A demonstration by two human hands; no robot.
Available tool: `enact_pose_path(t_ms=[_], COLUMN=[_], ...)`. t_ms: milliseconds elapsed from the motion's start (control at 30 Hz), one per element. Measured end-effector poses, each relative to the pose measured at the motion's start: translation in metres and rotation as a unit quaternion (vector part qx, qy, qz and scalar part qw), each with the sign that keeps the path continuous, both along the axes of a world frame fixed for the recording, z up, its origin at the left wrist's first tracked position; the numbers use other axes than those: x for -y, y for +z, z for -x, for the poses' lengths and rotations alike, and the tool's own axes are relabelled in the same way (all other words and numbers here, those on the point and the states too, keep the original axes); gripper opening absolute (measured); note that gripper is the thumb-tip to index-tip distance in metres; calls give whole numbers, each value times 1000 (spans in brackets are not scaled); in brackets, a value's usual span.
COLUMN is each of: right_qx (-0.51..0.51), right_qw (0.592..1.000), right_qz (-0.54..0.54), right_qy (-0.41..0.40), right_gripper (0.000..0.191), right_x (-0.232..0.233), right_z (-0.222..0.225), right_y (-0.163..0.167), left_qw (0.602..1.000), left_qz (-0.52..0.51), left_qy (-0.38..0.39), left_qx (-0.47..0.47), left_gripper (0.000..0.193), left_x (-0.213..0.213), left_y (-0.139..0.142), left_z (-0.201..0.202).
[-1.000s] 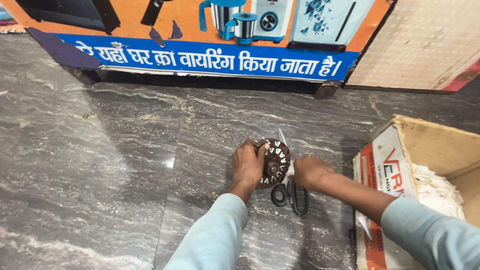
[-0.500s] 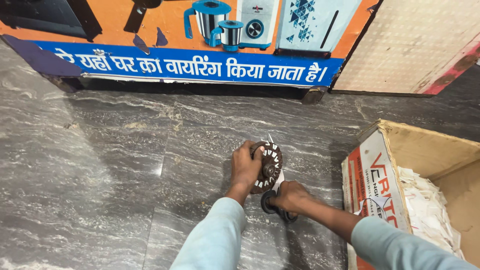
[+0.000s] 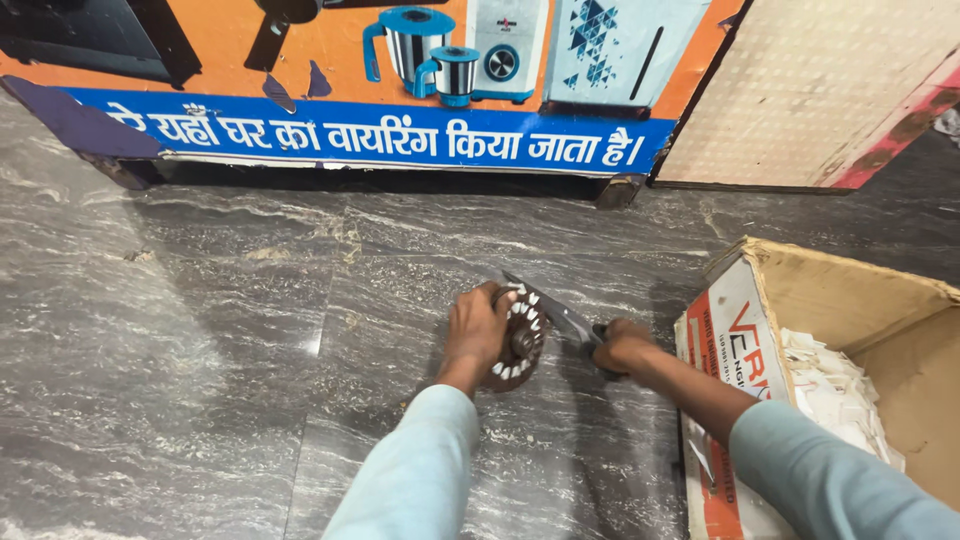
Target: The person inserts small white paper pieces into the slots of a circular metal component and trims the excess with scissors. They repeat this process for multiple slots, occasionally flipping the component to access different sides.
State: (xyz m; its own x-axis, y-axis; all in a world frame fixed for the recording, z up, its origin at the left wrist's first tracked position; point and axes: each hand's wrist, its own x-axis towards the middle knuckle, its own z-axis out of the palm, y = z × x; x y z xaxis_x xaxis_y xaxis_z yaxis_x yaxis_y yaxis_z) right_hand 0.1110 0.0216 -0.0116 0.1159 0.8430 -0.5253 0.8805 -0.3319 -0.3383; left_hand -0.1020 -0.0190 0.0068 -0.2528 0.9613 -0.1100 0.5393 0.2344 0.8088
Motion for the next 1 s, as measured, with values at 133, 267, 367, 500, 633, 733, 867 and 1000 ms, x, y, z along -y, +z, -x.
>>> enact_pose_path(t_ms=[133, 267, 367, 500, 633, 733, 867, 1000], right_qx=[-111, -178, -120, -78, -76, -83, -82, -100], right_qw=[993, 975, 941, 945, 931, 928, 936, 938], right_qz=[-7, 43, 211, 257, 286, 288, 270, 260], right_qy=[36, 130, 236, 187, 215, 220, 208, 208], right_gripper=[53, 70, 98, 102, 98, 94, 84, 83], right_x=[-4, -2, 2, 30, 35, 25, 20, 22], right_z=[-15, -10, -2, 9, 15, 12, 5, -6], right_y=[11, 18, 25, 29, 45, 60, 72, 81], left_qw=[994, 990, 989, 990, 991, 991, 988, 978], left_qz=[85, 109, 122, 125, 112, 104, 88, 45], left_qy=[-13, -5, 11, 28, 32, 16, -35, -90], left_qx=[-61, -88, -76, -65, -64, -81, -123, -183], left_gripper=[33, 33, 35, 40, 38, 36, 31, 29], left_x=[13, 24, 30, 44, 52, 54, 52, 45], left_y=[14, 26, 32, 34, 37, 38, 38, 40], left_z=[22, 39, 41, 44, 47, 44, 36, 30])
